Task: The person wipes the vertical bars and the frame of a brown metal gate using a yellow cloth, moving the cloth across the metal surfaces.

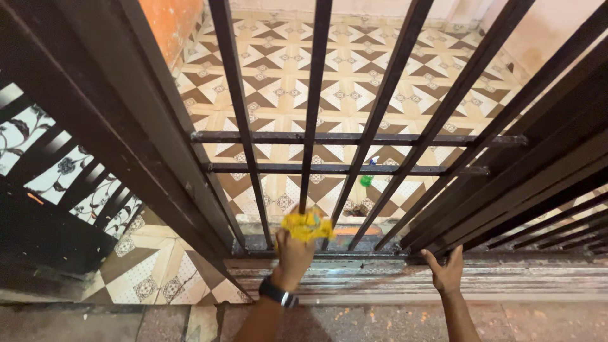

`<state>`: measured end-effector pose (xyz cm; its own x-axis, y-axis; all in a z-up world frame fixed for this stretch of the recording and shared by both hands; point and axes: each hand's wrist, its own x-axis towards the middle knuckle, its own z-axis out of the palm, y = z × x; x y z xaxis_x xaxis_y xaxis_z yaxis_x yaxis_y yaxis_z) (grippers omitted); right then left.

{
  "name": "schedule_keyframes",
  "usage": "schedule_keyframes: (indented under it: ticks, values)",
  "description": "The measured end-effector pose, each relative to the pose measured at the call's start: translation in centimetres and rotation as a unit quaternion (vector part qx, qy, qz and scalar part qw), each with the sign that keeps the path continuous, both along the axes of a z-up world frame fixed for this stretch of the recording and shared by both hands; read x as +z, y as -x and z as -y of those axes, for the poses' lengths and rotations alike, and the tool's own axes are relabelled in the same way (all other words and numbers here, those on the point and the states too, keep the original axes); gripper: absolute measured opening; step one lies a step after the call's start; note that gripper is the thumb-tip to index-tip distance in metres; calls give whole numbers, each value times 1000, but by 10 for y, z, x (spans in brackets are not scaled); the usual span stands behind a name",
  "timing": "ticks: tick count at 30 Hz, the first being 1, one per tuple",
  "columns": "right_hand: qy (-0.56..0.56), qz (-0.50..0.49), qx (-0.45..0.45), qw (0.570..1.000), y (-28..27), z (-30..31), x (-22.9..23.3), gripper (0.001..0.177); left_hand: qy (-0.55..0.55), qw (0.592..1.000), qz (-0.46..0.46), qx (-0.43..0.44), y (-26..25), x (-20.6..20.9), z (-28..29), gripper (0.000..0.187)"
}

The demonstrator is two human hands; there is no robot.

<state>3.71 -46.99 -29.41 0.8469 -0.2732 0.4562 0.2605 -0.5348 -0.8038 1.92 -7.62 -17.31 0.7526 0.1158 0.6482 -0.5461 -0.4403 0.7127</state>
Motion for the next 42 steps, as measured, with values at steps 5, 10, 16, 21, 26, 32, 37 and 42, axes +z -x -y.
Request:
schedule_keyframes:
  ticks: [5, 10, 16, 21, 26, 32, 37, 42]
  values:
    - [32, -7, -16, 999, -2, -2, 7, 68, 31, 990, -123, 66, 38, -53, 3, 46]
    - [-28, 7, 21, 999, -2, -6, 14, 76, 15, 991, 109, 77, 65, 25, 37, 58]
    - [6, 15, 12, 1000, 1, -10, 20, 78, 72, 989, -119, -49, -6, 104, 68, 55]
    - [-22, 7, 24, 999, 1, -7, 16, 78, 11, 987, 155, -51, -15, 70, 59, 44]
    - [-26, -1, 9, 1000, -1, -4, 7, 80, 37, 994, -88, -52, 13, -3, 54, 64]
    - [-55, 53, 46, 996, -4, -10, 9, 82, -39, 988, 123, 89, 40, 11, 82, 67]
    - [-41, 23, 21, 999, -4, -6, 3, 78, -15, 980, 198, 17, 21, 100, 128, 50]
    - [27, -16, 14, 999, -9, 0, 0, 71, 40, 994, 72, -77, -14, 123, 126, 37]
